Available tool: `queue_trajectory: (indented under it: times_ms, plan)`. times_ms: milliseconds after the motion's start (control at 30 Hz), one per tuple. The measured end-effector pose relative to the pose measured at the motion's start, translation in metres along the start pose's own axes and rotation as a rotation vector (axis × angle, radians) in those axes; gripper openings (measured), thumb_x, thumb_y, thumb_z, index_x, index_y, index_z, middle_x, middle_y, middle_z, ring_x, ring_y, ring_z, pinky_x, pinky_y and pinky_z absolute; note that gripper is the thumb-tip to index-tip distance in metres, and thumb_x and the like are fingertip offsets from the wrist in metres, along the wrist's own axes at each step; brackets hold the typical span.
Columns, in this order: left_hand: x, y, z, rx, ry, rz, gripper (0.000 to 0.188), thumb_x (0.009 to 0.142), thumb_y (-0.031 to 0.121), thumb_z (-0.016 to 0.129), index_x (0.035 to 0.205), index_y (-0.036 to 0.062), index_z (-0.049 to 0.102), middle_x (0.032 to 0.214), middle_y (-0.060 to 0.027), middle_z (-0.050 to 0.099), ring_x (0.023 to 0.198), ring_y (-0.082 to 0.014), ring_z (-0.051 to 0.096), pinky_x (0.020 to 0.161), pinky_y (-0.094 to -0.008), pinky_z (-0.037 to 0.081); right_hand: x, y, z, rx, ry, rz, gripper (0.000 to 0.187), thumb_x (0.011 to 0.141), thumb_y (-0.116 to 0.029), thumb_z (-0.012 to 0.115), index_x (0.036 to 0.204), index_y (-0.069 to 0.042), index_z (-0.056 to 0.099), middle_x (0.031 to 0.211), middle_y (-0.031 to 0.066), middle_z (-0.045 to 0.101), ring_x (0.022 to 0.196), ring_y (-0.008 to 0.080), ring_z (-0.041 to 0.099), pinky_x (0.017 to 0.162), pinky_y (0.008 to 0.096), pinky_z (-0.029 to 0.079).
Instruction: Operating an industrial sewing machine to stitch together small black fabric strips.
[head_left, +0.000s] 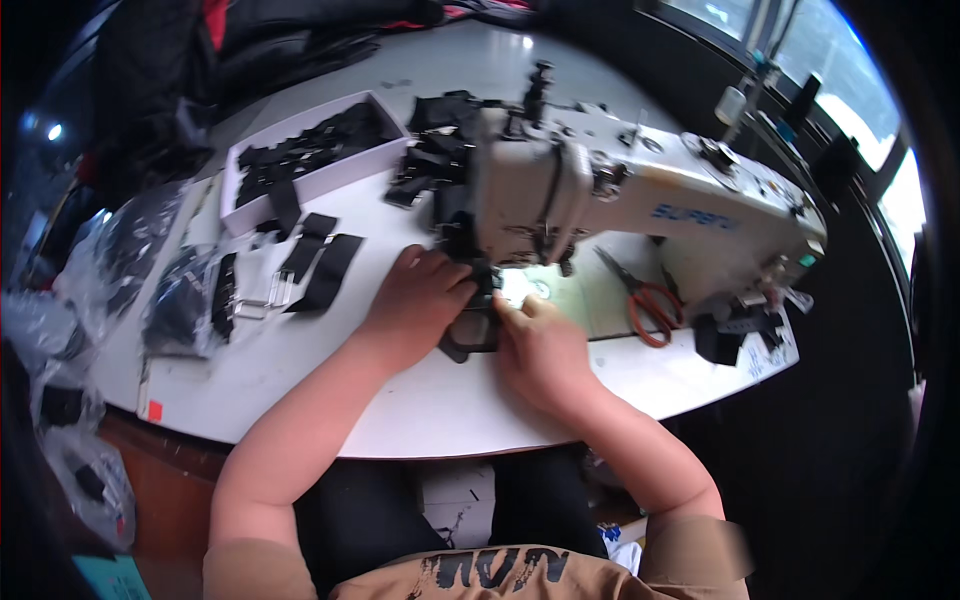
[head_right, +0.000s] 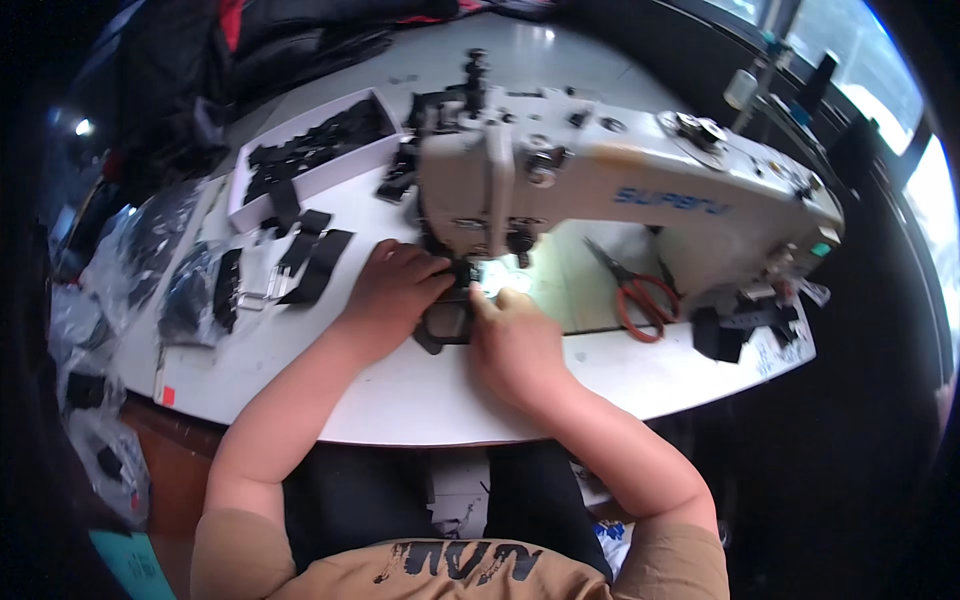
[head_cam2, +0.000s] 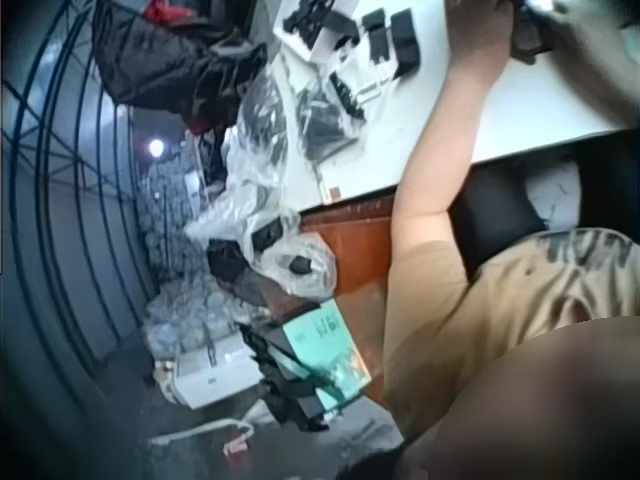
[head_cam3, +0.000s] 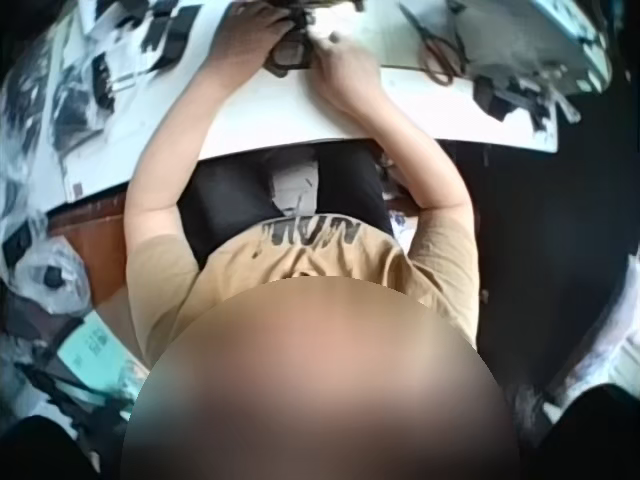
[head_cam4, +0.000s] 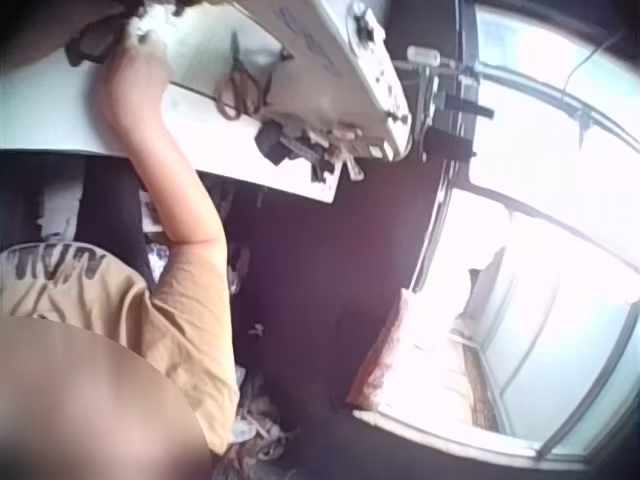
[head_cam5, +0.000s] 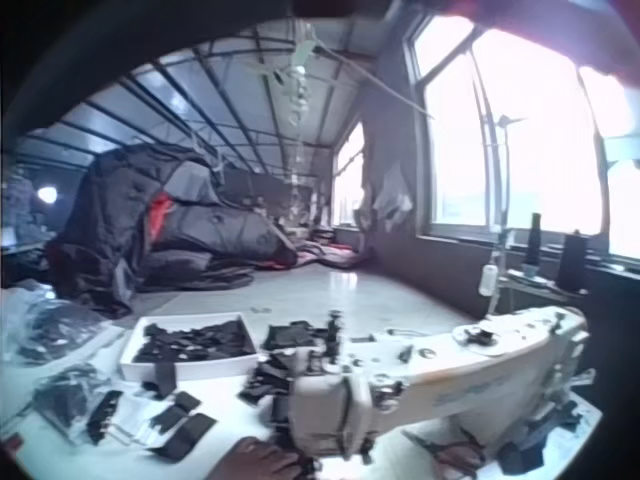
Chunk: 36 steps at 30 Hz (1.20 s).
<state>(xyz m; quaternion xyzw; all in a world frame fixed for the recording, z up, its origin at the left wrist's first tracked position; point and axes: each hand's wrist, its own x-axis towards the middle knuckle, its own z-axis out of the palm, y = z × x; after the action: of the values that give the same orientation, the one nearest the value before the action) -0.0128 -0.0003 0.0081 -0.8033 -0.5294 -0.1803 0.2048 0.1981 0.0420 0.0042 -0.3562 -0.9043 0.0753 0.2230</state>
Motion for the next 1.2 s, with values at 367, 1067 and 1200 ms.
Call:
queue_trajectory:
  times_ms: [367, 1067, 1200]
  plan:
    - [-0.043, -0.081, -0.040, 0.219, 0.142, -0.739, 0.013, 0.090, 0.019, 0.066, 0.086, 0.0079, 0.072, 0.093, -0.0122, 0.070, 0.090, -0.0343, 0.066, 0.079, -0.0476, 0.051, -0.004, 0.002, -0.002, 0.086, 0.092, 0.004, 0.026, 0.089, -0.009, 0.060, 0.111, -0.008, 0.074, 0.089, 0.0140, 0.064, 0.083, 0.0359, 0.065, 0.071, 0.0469, 0.053]
    - [-0.061, -0.098, -0.051, 0.135, 0.007, -0.933, 0.015, 0.088, 0.023, 0.073, 0.094, 0.0109, 0.078, 0.101, -0.0126, 0.071, 0.102, -0.0340, 0.066, 0.087, -0.0453, 0.053, 0.000, 0.005, 0.000, 0.077, 0.104, -0.022, 0.029, 0.085, -0.008, 0.058, 0.110, -0.009, 0.074, 0.091, 0.0138, 0.066, 0.083, 0.0360, 0.066, 0.073, 0.0472, 0.054]
    - [-0.091, -0.107, -0.057, 0.148, -0.094, -1.064, 0.011, 0.089, 0.020, 0.071, 0.091, 0.0107, 0.077, 0.102, -0.0115, 0.071, 0.100, -0.0328, 0.065, 0.087, -0.0457, 0.052, 0.001, 0.002, -0.001, 0.088, 0.114, -0.034, 0.028, 0.085, -0.008, 0.058, 0.108, -0.008, 0.074, 0.091, 0.0141, 0.066, 0.083, 0.0363, 0.066, 0.073, 0.0472, 0.054]
